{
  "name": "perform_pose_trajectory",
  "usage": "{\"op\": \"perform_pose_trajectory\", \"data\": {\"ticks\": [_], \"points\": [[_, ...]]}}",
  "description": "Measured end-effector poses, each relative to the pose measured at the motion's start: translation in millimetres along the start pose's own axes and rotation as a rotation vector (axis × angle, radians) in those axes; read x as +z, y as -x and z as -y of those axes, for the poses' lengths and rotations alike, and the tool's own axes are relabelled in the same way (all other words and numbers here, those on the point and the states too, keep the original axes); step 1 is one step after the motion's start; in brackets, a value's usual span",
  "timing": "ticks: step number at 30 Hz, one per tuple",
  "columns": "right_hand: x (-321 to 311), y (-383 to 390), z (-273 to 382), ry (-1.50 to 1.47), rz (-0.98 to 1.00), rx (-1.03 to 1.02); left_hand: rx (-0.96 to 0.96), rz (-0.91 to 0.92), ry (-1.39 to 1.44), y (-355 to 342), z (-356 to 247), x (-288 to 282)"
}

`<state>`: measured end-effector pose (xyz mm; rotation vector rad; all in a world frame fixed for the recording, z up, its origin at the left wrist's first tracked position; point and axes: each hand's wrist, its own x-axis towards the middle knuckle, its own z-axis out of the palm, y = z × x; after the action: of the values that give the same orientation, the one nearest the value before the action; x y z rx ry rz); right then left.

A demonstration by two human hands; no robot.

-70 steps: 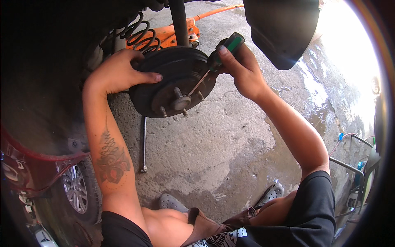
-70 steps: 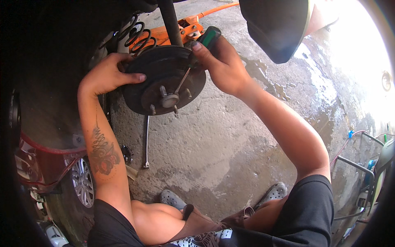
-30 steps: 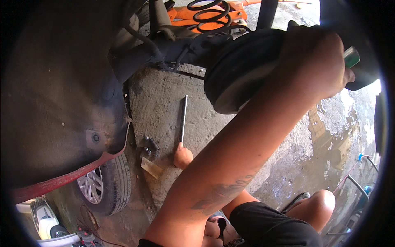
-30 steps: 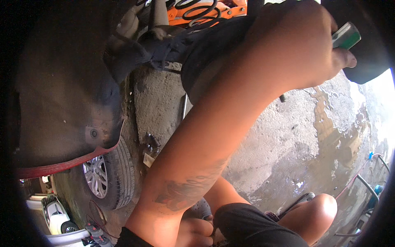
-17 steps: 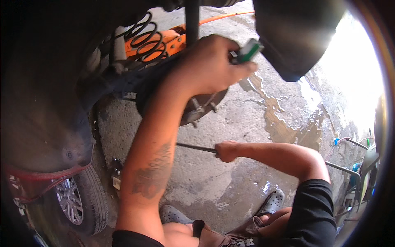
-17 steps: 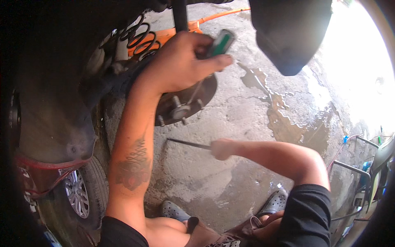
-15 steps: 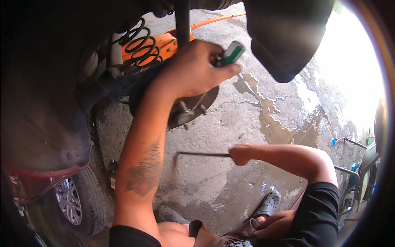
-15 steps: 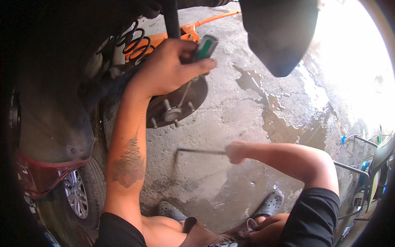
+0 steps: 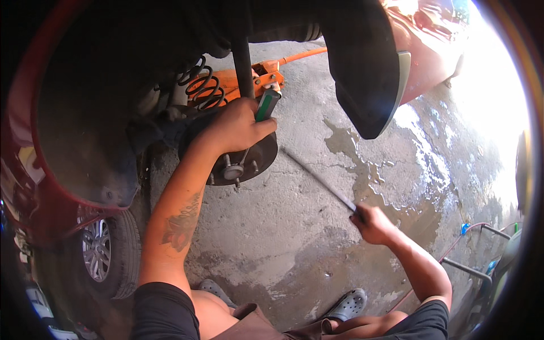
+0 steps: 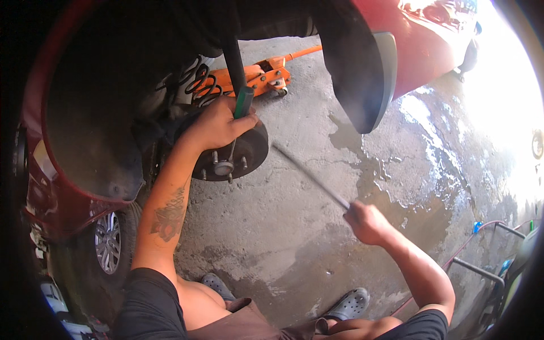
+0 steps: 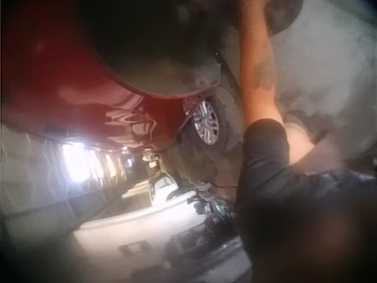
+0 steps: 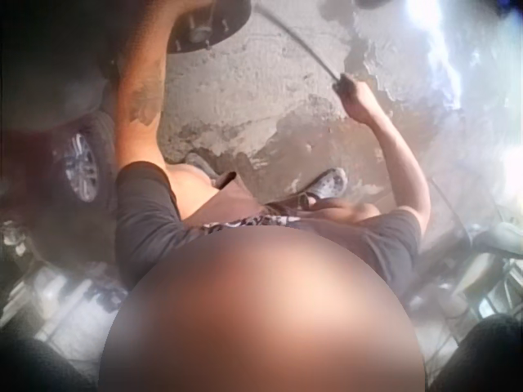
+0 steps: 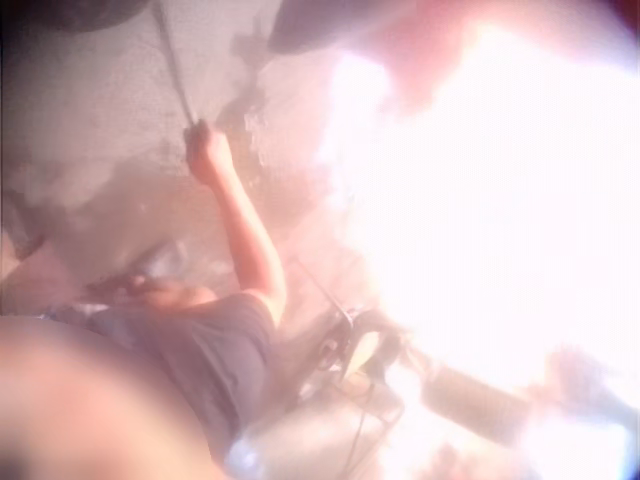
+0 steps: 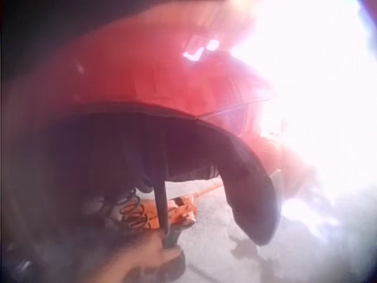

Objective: The person works on a car's rear brake assembly while the vehicle is lifted. They use a screwdriver and a wrench to loosen and remove bolts from the brake drum area, then walk through the garage.

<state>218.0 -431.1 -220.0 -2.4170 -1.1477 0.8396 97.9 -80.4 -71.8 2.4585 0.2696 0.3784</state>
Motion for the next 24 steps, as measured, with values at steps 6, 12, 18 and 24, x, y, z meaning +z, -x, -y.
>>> {"op": "perform_pose_trajectory", "data": {"ticks": [6,12,18,24], "points": [[-85,21,60,-0.278,-0.532,-0.320,-0.028,0.049,-0.074,-5,-4,3],[-92,15,92,-0.328,-0.473,-0.513,-0.060,0.043,0.125,-7,0,9],[-91,6,91,-0.388,-0.520,-0.474,-0.085,0.029,0.054,-6,2,7],[-94,-2,94,-0.256,-0.565,-0.482,-0.041,0.032,-0.142,-10,-1,5]]}}
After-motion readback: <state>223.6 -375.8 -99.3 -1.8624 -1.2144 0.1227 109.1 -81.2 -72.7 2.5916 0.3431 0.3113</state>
